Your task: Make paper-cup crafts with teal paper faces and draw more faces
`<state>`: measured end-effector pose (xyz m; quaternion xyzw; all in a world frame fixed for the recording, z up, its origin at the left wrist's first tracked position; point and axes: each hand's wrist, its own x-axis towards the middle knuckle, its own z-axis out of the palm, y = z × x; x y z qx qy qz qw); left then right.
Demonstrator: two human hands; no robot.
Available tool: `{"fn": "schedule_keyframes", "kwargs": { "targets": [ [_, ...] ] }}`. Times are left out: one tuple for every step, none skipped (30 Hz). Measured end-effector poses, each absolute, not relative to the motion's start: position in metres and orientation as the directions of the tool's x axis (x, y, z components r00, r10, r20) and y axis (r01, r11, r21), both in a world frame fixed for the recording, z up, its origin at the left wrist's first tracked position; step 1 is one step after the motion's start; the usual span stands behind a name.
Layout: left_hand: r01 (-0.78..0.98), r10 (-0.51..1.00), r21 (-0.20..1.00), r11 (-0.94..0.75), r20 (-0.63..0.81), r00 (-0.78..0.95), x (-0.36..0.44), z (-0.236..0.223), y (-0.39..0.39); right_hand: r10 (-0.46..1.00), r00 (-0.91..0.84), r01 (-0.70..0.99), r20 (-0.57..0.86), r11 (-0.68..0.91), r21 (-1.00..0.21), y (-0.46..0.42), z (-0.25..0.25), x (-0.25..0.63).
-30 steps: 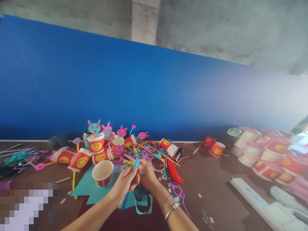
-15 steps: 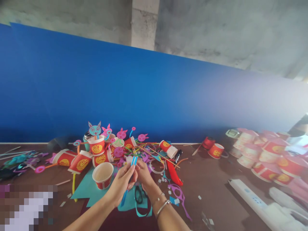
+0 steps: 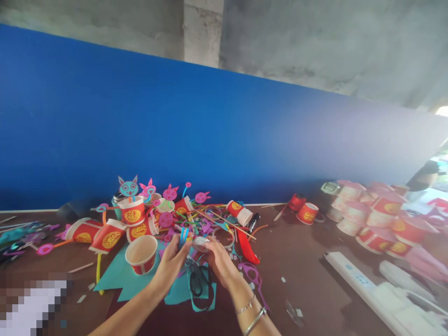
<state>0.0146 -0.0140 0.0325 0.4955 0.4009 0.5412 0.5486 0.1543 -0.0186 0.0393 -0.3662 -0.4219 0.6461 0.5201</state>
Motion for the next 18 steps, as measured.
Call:
{"fn": "schedule_keyframes", "kwargs": {
  "targets": [
    [-0.182,0.981,0.977,-0.109,0.136,0.139,0.014,0.033,-0.014,0.985,-0.161,-0.338,-0.056,-0.108,-0.935,-0.02,0.038,0.154],
    [-0.177,0.969,0.975,-0.13,0.164,0.188,0.014,0.034,-0.015,0.989,-0.127,-0.308,-0.078,-0.114,-0.944,-0.021,0.036,0.153],
    [-0.174,0.957,0.975,-0.138,0.177,0.231,0.014,0.034,-0.015,0.991,-0.092,-0.278,-0.098,-0.12,-0.953,-0.022,0.035,0.154],
    [-0.166,0.946,0.977,-0.135,0.177,0.272,0.014,0.034,-0.015,0.992,-0.059,-0.248,-0.111,-0.123,-0.961,-0.022,0.034,0.155],
    [-0.158,0.937,0.978,-0.135,0.178,0.3,0.014,0.033,-0.016,0.992,-0.044,-0.22,-0.115,-0.122,-0.968,-0.023,0.034,0.156],
    [-0.152,0.93,0.978,-0.141,0.184,0.319,0.015,0.032,-0.016,0.993,-0.054,-0.203,-0.109,-0.118,-0.972,-0.023,0.034,0.157],
    [-0.152,0.923,0.977,-0.147,0.19,0.334,0.015,0.032,-0.016,0.991,-0.086,-0.202,-0.1,-0.115,-0.973,-0.024,0.034,0.159],
    [-0.163,0.918,0.976,-0.144,0.193,0.347,0.016,0.031,-0.016,0.988,-0.125,-0.213,-0.088,-0.113,-0.971,-0.024,0.035,0.161],
    [-0.187,0.914,0.974,-0.13,0.19,0.359,0.016,0.031,-0.016,0.984,-0.163,-0.227,-0.077,-0.113,-0.967,-0.024,0.036,0.163],
    [-0.222,0.91,0.97,-0.104,0.183,0.373,0.016,0.032,-0.017,0.978,-0.2,-0.244,-0.066,-0.115,-0.963,-0.024,0.038,0.165],
    [-0.264,0.906,0.962,-0.066,0.169,0.388,0.017,0.033,-0.018,0.971,-0.23,-0.261,-0.06,-0.12,-0.958,-0.024,0.039,0.167],
    [-0.306,0.901,0.952,-0.02,0.149,0.406,0.017,0.035,-0.018,0.965,-0.255,-0.27,-0.055,-0.126,-0.955,-0.024,0.04,0.169],
    [-0.333,0.898,0.943,0.029,0.122,0.423,0.017,0.037,-0.019,0.959,-0.28,-0.273,-0.052,-0.132,-0.953,-0.024,0.041,0.17],
    [-0.338,0.897,0.938,0.072,0.088,0.434,0.016,0.039,-0.02,0.95,-0.307,-0.277,-0.05,-0.139,-0.951,-0.024,0.042,0.171],
    [-0.326,0.899,0.94,0.103,0.053,0.436,0.016,0.041,-0.02,0.943,-0.328,-0.281,-0.05,-0.148,-0.948,-0.024,0.042,0.172],
    [-0.307,0.904,0.944,0.119,0.025,0.426,0.016,0.043,-0.021,0.939,-0.34,-0.286,-0.054,-0.158,-0.945,-0.023,0.042,0.173],
    [-0.288,0.912,0.95,0.119,0.01,0.409,0.015,0.044,-0.021,0.939,-0.339,-0.29,-0.061,-0.166,-0.943,-0.023,0.041,0.172],
    [-0.272,0.922,0.957,0.102,0.011,0.387,0.015,0.045,-0.021,0.942,-0.33,-0.29,-0.066,-0.168,-0.942,-0.023,0.04,0.172]
  ]
}}
